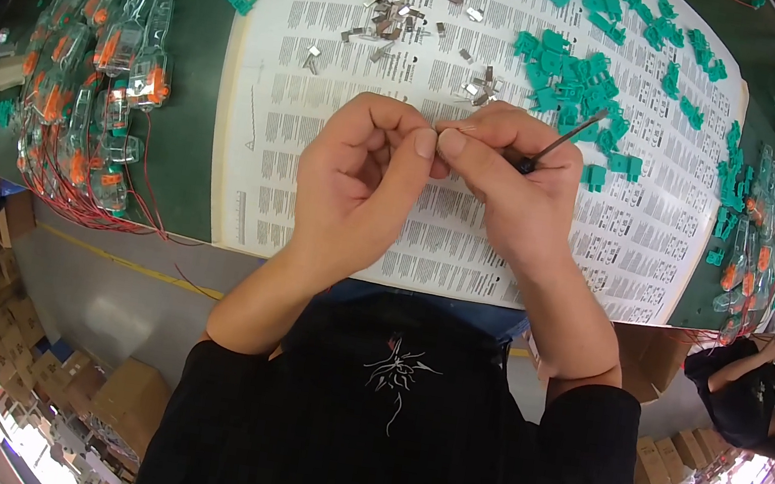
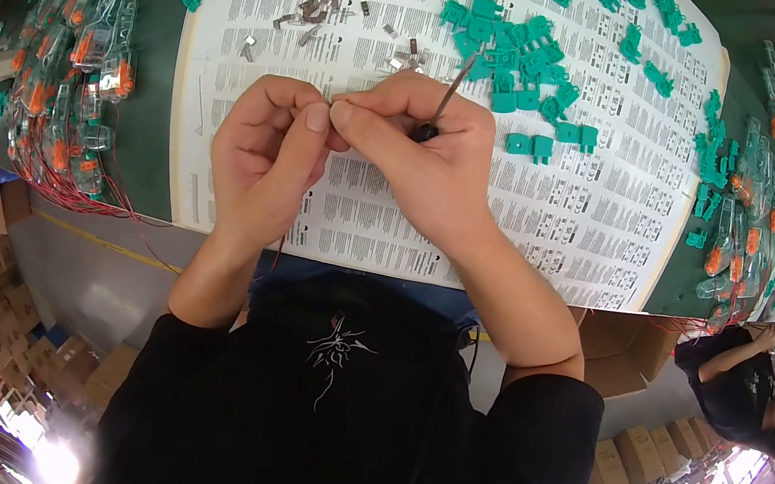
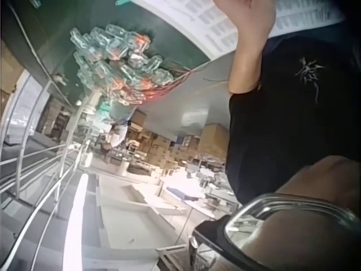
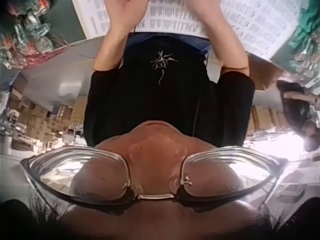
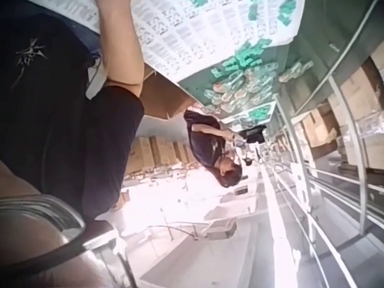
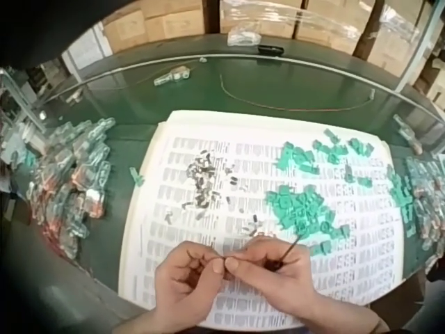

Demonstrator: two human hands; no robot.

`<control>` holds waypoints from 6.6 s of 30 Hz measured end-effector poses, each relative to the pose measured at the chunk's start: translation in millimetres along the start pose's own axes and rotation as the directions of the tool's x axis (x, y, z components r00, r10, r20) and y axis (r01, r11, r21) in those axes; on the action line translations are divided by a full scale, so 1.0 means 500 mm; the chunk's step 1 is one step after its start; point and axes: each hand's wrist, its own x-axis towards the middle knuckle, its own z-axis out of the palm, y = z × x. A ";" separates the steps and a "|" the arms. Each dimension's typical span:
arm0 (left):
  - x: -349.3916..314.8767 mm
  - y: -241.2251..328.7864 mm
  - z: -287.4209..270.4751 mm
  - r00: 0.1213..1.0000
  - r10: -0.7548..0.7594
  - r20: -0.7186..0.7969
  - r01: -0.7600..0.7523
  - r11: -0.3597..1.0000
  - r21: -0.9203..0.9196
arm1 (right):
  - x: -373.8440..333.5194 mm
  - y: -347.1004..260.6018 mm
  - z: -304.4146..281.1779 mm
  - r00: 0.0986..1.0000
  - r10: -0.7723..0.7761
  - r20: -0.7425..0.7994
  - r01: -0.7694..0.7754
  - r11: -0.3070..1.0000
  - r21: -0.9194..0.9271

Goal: Assembling small metal pins into green plastic connector components at a factory workbench.

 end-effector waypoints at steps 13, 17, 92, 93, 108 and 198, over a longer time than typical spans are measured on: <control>-0.025 -0.033 0.018 0.971 0.198 -0.135 -0.212 0.972 -0.098 | -0.032 0.031 0.024 0.976 0.215 0.042 -0.208 0.852 0.481; -0.020 -0.025 0.039 0.950 0.190 -0.247 -0.201 0.979 -0.018 | -0.040 0.027 0.033 0.985 0.168 -0.049 -0.148 0.948 0.282; 0.044 -0.070 -0.028 0.787 0.611 0.079 -0.588 0.707 0.392 | -0.010 0.021 0.001 0.982 0.075 -0.173 -0.038 0.978 0.207; 0.046 -0.071 -0.030 0.759 0.640 0.116 -0.618 0.654 0.436 | -0.009 0.022 0.003 0.980 0.070 -0.186 -0.034 0.982 0.188; 0.051 -0.062 -0.026 0.676 0.697 0.240 -0.694 0.491 0.526 | -0.014 0.039 0.003 0.979 -0.045 -0.199 0.064 0.994 0.093; -0.096 0.019 -0.057 0.997 0.075 -0.031 -0.081 0.938 -0.337 | -0.092 -0.002 0.054 0.920 -0.346 0.184 0.392 0.793 -0.466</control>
